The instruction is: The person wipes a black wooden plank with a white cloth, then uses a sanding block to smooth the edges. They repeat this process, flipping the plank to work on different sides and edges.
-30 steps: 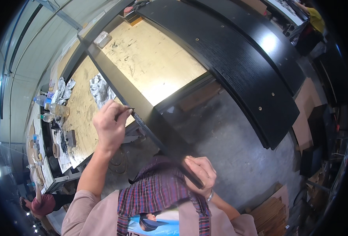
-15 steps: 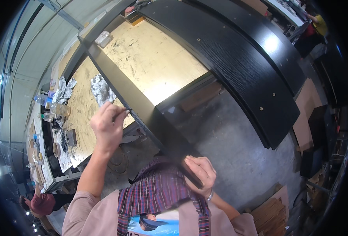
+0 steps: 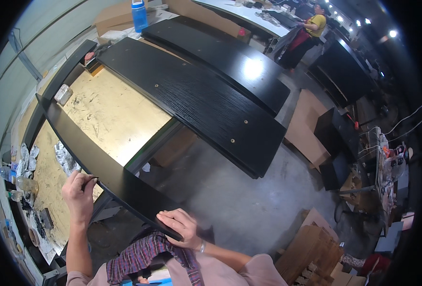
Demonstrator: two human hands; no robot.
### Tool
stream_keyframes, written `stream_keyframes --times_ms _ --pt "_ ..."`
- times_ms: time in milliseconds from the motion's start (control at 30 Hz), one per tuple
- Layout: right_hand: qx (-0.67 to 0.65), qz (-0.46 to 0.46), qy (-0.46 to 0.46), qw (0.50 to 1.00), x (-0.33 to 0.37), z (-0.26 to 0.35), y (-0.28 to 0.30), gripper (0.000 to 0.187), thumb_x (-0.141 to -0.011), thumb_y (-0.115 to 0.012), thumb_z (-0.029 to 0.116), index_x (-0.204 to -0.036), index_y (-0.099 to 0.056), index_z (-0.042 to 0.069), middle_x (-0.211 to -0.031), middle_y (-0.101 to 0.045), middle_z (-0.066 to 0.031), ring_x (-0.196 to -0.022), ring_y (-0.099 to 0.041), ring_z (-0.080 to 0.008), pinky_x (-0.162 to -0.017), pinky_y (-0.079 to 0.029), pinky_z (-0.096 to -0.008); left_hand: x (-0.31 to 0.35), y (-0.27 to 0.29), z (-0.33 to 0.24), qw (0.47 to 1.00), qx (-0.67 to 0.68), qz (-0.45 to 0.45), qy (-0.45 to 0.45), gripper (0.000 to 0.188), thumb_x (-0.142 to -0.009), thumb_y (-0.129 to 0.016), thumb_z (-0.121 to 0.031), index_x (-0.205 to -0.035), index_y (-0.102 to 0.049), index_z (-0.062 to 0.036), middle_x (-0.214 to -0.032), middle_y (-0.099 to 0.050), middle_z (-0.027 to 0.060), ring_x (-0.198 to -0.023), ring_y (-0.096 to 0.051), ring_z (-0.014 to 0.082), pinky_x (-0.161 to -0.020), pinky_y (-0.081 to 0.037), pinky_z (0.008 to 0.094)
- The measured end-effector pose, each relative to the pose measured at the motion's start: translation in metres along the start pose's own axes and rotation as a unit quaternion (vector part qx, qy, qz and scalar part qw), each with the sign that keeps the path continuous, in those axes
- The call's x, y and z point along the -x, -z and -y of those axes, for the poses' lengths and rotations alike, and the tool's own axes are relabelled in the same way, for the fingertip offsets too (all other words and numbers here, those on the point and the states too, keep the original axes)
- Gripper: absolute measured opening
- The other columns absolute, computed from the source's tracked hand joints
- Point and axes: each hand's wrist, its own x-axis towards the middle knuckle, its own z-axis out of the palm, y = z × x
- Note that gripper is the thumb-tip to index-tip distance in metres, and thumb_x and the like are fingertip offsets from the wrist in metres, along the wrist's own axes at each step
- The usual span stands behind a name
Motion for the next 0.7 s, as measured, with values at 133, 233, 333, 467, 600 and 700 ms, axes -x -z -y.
stream_keyframes --times_ms 133,233,333,467,600,700 --pt "0.04 0.058 0.008 0.997 0.002 0.0 -0.007 0.052 -0.062 -0.075 0.006 -0.114 -0.067 0.003 -0.103 -0.066 -0.014 -0.089 -0.065 -0.0294 -0.076 -0.053 -0.0368 0.022 0.009 -0.028 0.993 0.022 0.086 -0.073 0.018 -0.064 -0.073 0.007 -0.072 -0.059 -0.0025 -0.074 -0.061 0.012 -0.068 -0.063 0.0271 -0.061 -0.05 0.0361" --pt "0.003 0.042 -0.021 0.999 0.012 -0.006 -0.002 0.053 -0.059 -0.074 0.006 -0.112 -0.067 0.003 -0.1 -0.066 -0.0163 -0.088 -0.065 -0.032 -0.073 -0.054 -0.0393 0.008 0.008 0.004 0.998 0.032 0.05 -0.011 0.01 -0.072 -0.069 0.005 -0.079 -0.064 -0.0005 -0.07 -0.055 0.0118 -0.064 -0.057 0.0288 -0.058 -0.045 0.0359" --pt "0.037 -0.016 -0.025 0.999 0.007 0.004 -0.011 0.038 -0.062 -0.071 -0.005 -0.1 -0.069 0.001 -0.091 -0.067 -0.0139 -0.078 -0.067 -0.0302 -0.069 -0.055 -0.0357 -0.002 0.025 0.026 0.997 0.032 0.041 0.063 0.011 -0.076 -0.066 0.005 -0.086 -0.067 0.0016 -0.077 -0.061 0.0133 -0.067 -0.061 0.0261 -0.061 -0.046 0.0331" --pt "0.039 -0.042 -0.003 0.998 0.006 0.008 -0.023 0.036 -0.064 -0.074 -0.011 -0.097 -0.068 0.001 -0.085 -0.067 -0.0156 -0.072 -0.067 -0.0267 -0.064 -0.053 -0.0309 0.012 0.02 0.044 0.997 0.051 -0.013 0.048 0.012 -0.075 -0.068 0.006 -0.086 -0.067 0.0014 -0.079 -0.064 0.0138 -0.07 -0.063 0.0281 -0.061 -0.048 0.0353" --pt "0.042 -0.046 0.001 0.998 0.006 0.009 -0.024 0.038 -0.063 -0.076 -0.013 -0.097 -0.068 0.001 -0.083 -0.067 -0.0161 -0.07 -0.067 -0.0248 -0.061 -0.052 -0.029 0.044 0.015 -0.017 0.993 0.096 0.048 -0.046 0.013 -0.072 -0.066 0.009 -0.078 -0.065 -0.0025 -0.069 -0.059 0.0114 -0.062 -0.06 0.0275 -0.055 -0.047 0.0347" --pt "0.047 -0.043 -0.017 0.998 0.008 0.012 -0.024 0.035 -0.065 -0.07 -0.012 -0.097 -0.068 0.001 -0.088 -0.067 -0.0144 -0.075 -0.066 -0.0292 -0.067 -0.055 -0.0332 0.03 0.013 0.016 0.998 0.031 -0.012 -0.059 0.012 -0.071 -0.068 0.007 -0.076 -0.064 -0.0027 -0.067 -0.057 0.0099 -0.061 -0.059 0.0268 -0.054 -0.046 0.0366"
